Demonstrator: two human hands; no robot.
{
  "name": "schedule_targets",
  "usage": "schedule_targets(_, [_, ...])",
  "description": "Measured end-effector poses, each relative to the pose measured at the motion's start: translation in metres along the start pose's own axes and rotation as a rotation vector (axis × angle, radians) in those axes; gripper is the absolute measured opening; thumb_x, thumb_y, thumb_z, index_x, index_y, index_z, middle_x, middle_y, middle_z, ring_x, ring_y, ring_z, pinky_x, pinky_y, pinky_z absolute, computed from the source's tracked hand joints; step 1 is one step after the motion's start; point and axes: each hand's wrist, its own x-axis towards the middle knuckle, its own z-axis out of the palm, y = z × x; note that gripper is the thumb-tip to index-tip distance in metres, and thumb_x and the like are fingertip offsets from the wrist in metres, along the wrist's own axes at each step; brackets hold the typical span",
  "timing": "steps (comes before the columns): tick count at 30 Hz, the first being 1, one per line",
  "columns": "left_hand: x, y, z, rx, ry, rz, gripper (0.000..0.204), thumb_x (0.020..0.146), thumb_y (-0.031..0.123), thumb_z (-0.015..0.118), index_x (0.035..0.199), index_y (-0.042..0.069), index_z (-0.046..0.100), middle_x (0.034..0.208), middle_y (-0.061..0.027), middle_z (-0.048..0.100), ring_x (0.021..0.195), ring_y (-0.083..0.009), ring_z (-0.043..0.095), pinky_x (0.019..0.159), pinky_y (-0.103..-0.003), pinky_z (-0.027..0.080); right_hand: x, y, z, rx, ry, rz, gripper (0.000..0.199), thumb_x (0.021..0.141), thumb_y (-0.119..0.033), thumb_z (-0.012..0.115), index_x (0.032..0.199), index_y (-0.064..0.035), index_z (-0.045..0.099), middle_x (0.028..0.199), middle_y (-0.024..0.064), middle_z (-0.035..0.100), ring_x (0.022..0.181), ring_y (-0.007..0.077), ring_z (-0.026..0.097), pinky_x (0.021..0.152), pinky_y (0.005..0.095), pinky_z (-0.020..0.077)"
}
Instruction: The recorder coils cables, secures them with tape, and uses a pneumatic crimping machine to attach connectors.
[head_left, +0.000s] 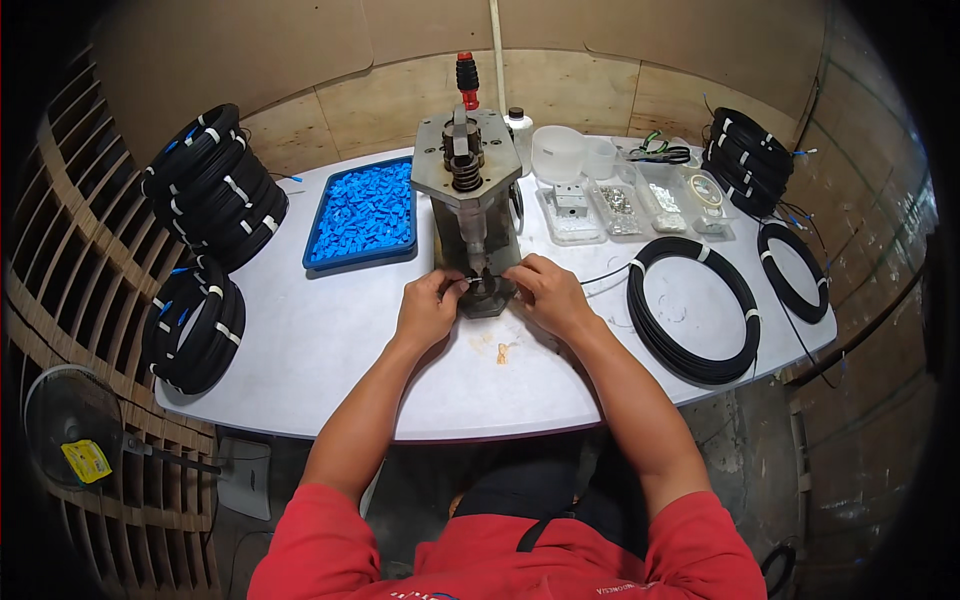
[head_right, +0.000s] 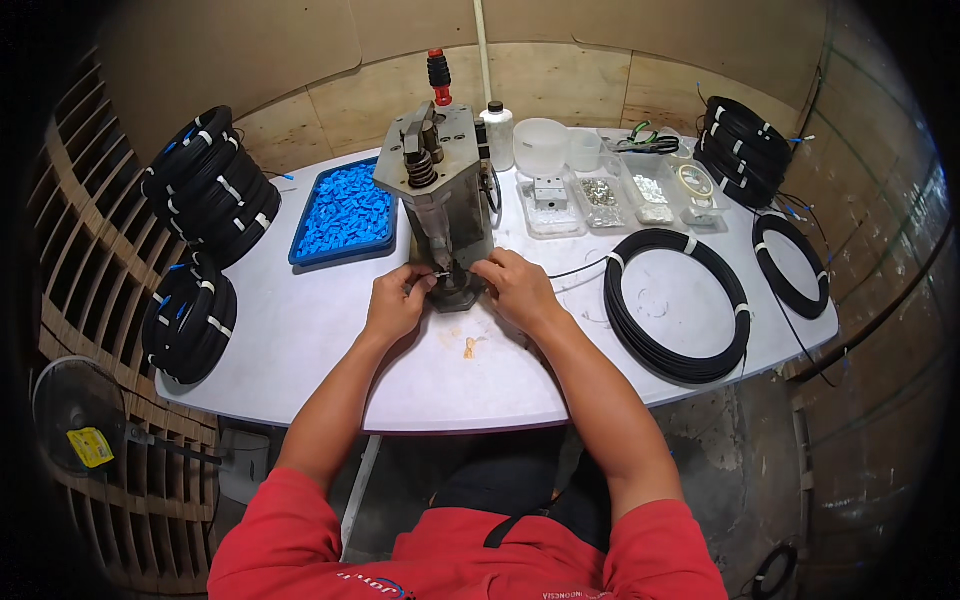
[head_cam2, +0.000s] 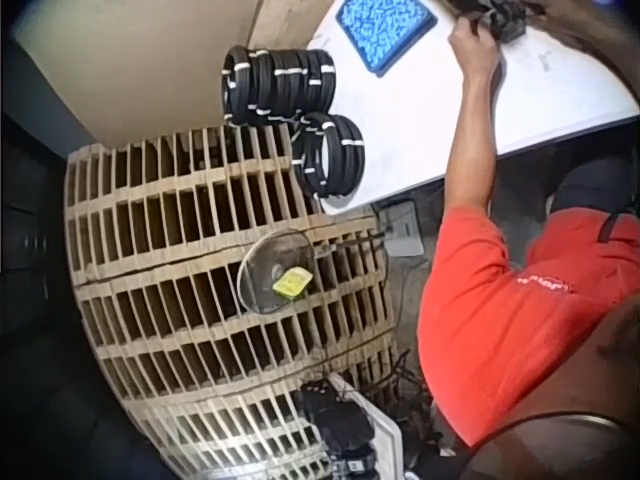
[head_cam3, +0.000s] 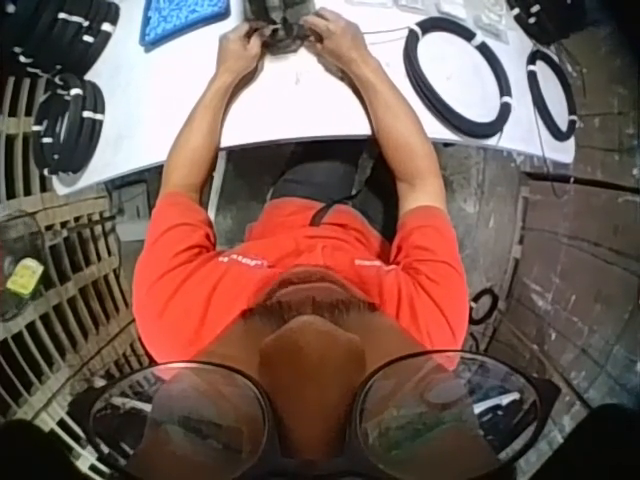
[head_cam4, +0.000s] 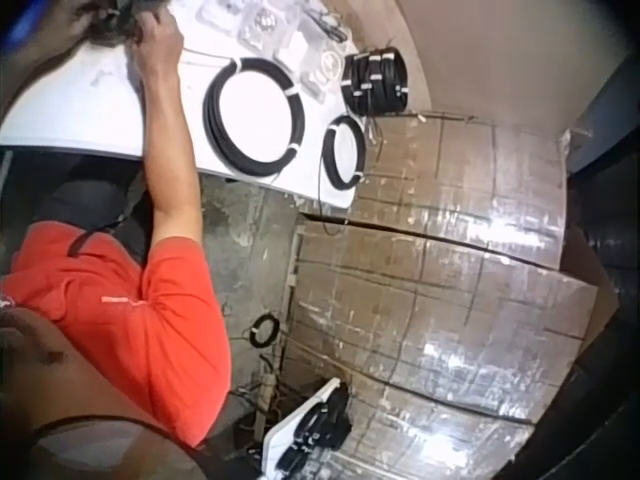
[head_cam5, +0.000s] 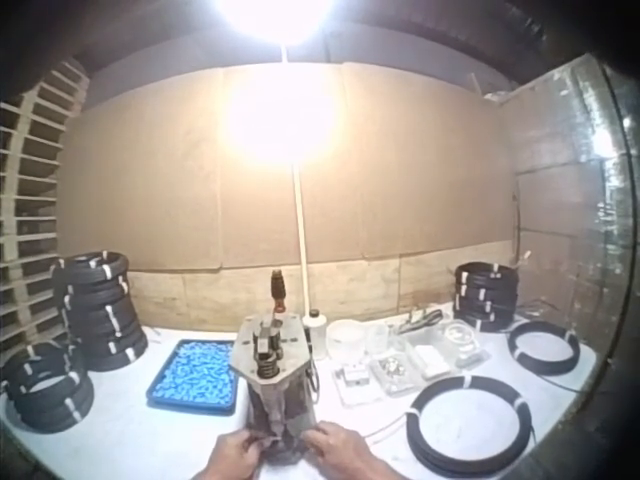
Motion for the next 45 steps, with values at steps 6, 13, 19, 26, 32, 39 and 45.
schedule_targets(6, [0.0000,0.0018,-0.0013,0.009,-0.003,0.013,0.016,0.087,0.009,0.063,0.096,-0.003,0.069,0.084,-0.0190,0.070,0.073,-0.0283,0.069,0.067,-0.035,0.053,-0.0003,-0.0012,-0.0011,-0.020,0.001,-0.025,0.034,0.070,-0.001,0.064,0.101,-0.0130,0.066,0.095,0.0051,0.061,0.089,0.0265,0.063,0.067,0.0374,0.0541])
schedule_targets(13, [0.0001,-0.0004,0.0004,0.011,0.008,0.036,0.016,0.087,0.008,0.062,0.096,-0.003,0.069,0.085,-0.0195,0.070,0.073,-0.0293,0.069,0.068,-0.035,0.053,-0.0007,0.0001,-0.0008,-0.025,0.015,-0.045,0.034,0.069,-0.001,0.064,0.100,-0.0129,0.066,0.095,0.0054,0.060,0.089,0.0268,0.063,0.068,0.0377,0.0538])
schedule_targets(19, [0.0001,-0.0011,0.0012,0.003,0.014,0.034,0.016,0.087,0.009,0.062,0.096,-0.003,0.069,0.084,-0.0196,0.070,0.073,-0.0300,0.069,0.068,-0.036,0.053,-0.0008,-0.0014,-0.0012,-0.024,0.011,-0.034,0.034,0.069,-0.001,0.064,0.100,-0.0128,0.066,0.095,0.0057,0.060,0.089,0.0269,0.062,0.068,0.0379,0.0537])
schedule_targets(26, [-0.0001,-0.0017,0.0012,0.001,0.011,0.034,0.016,0.088,0.009,0.062,0.096,-0.003,0.068,0.084,-0.0198,0.070,0.073,-0.0300,0.069,0.068,-0.036,0.053,-0.0008,-0.0012,-0.0009,-0.018,-0.005,-0.014,0.033,0.070,-0.001,0.064,0.100,-0.0131,0.066,0.095,0.0055,0.060,0.090,0.0270,0.063,0.068,0.0379,0.0538])
schedule_targets(32, [-0.0004,-0.0025,0.0013,-0.010,0.013,0.035,0.016,0.088,0.009,0.062,0.096,-0.004,0.068,0.083,-0.0197,0.070,0.073,-0.0295,0.069,0.068,-0.036,0.053,-0.0009,-0.0021,-0.0015,-0.023,-0.006,-0.016,0.033,0.070,-0.001,0.064,0.101,-0.0133,0.066,0.097,0.0056,0.061,0.091,0.0270,0.063,0.069,0.0379,0.0541])
schedule_targets(39, [-0.0005,-0.0034,0.0021,-0.014,0.014,0.026,0.016,0.088,0.009,0.063,0.096,-0.003,0.068,0.083,-0.0192,0.070,0.071,-0.0286,0.068,0.067,-0.035,0.052,-0.0014,-0.0020,-0.0012,-0.020,0.033,-0.048,0.035,0.069,0.002,0.067,0.102,-0.0104,0.068,0.092,0.0069,0.060,0.081,0.0261,0.063,0.067,0.0358,0.0537])
schedule_targets(45, [-0.0005,-0.0032,0.0026,-0.023,0.019,0.015,0.016,0.088,0.010,0.063,0.096,-0.002,0.069,0.082,-0.0188,0.070,0.070,-0.0283,0.068,0.066,-0.035,0.052,-0.0012,-0.0040,-0.0016,-0.006,0.024,-0.016,0.032,0.070,0.002,0.067,0.100,-0.0102,0.068,0.091,0.0072,0.060,0.081,0.0266,0.063,0.066,0.0363,0.0535])
